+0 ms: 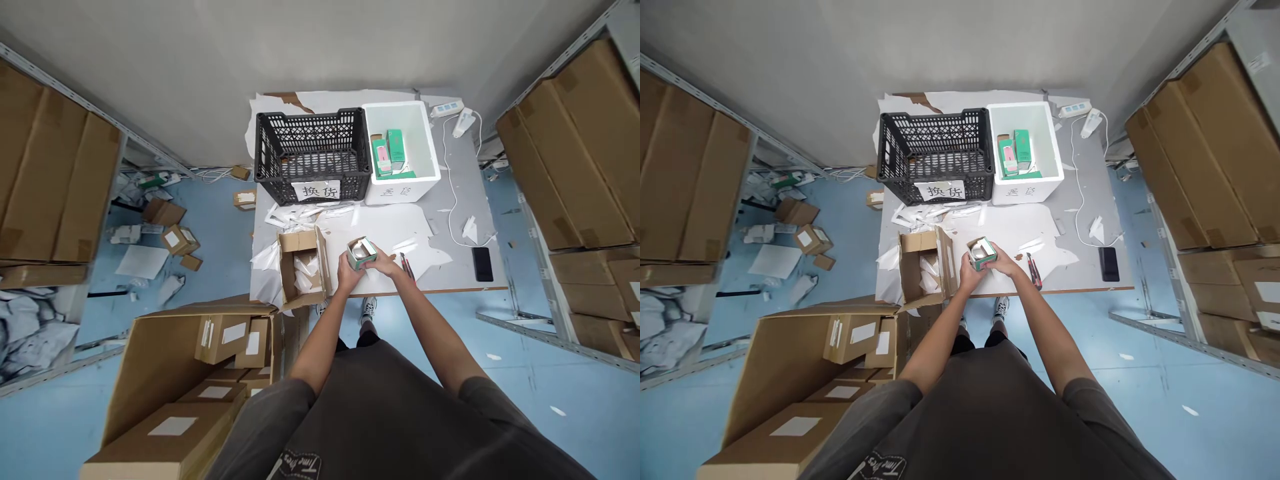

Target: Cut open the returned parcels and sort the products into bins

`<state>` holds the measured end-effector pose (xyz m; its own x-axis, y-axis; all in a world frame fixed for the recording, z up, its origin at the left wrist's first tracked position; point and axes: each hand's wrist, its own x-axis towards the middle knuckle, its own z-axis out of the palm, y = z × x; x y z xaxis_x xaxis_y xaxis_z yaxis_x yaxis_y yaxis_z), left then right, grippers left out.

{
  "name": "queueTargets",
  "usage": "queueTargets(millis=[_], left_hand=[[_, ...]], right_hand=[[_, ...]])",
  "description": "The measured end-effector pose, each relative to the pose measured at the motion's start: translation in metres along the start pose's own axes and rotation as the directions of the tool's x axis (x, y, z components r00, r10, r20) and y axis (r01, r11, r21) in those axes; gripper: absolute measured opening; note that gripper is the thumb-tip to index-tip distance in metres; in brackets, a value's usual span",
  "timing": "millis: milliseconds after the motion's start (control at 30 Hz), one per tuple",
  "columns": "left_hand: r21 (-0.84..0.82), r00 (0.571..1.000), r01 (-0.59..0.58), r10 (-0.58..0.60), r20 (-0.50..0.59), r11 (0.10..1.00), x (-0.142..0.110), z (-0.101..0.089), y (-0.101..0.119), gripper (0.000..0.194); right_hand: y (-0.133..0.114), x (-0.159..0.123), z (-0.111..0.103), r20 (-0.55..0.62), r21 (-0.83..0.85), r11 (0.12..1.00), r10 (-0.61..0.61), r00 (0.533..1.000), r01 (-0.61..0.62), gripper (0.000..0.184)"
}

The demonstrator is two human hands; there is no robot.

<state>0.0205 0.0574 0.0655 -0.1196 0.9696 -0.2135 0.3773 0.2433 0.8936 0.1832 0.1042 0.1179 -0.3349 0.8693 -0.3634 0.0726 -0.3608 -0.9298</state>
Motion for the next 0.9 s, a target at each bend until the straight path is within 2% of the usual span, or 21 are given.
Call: queueTargets(millis=[100,267,333,400,533,667,800,900], left_hand=[[0.14,0.996,0.047,-0.037,-0.077,0.989,0.002,0.011,-0.001,0.075],[0.234,0.971,0.132,-0.077,-0.228,0.963,0.005,0.021,-0.002,0.068],[0.25,0.96,0.131,-0.06,-0.272,0.959,0.009,0.024,-0.008,0.063],[0.252,0.958,0.101,-0.026,-0.285,0.962,0.014,0.027,-0.018,0.062],[0.233,0.975,0.044,0.009,-0.22,0.972,0.024,0.03,-0.045,0.074],[0.224,0.979,0.037,0.009,-0.201,0.974,0.026,0.033,-0.066,0.076],[0.169,0.976,0.071,-0.033,-0.213,0.983,0.019,0.04,-0.075,0.076],[0.127,0.983,0.084,-0.061,-0.175,0.988,0.012,0.038,-0.076,0.082]], right_hand=[[0.015,0.008,0.005,-0.051,-0.044,0.998,-0.049,0.997,0.047,0.085],[0.041,0.02,0.021,-0.191,-0.107,0.98,-0.188,0.964,0.17,0.106],[0.053,0.03,0.026,-0.267,-0.114,0.982,-0.179,0.947,0.154,0.107],[0.064,0.042,0.028,-0.295,-0.098,0.984,-0.172,0.94,0.149,0.099],[0.081,0.058,0.024,-0.232,-0.111,0.974,-0.217,0.948,0.196,0.084],[0.093,0.054,0.017,-0.202,-0.167,0.968,-0.217,0.955,0.185,0.079],[0.101,0.045,0.018,-0.151,-0.245,0.95,-0.233,0.961,0.192,0.076],[0.102,0.042,0.02,-0.123,-0.258,0.949,-0.217,0.968,0.18,0.076]])
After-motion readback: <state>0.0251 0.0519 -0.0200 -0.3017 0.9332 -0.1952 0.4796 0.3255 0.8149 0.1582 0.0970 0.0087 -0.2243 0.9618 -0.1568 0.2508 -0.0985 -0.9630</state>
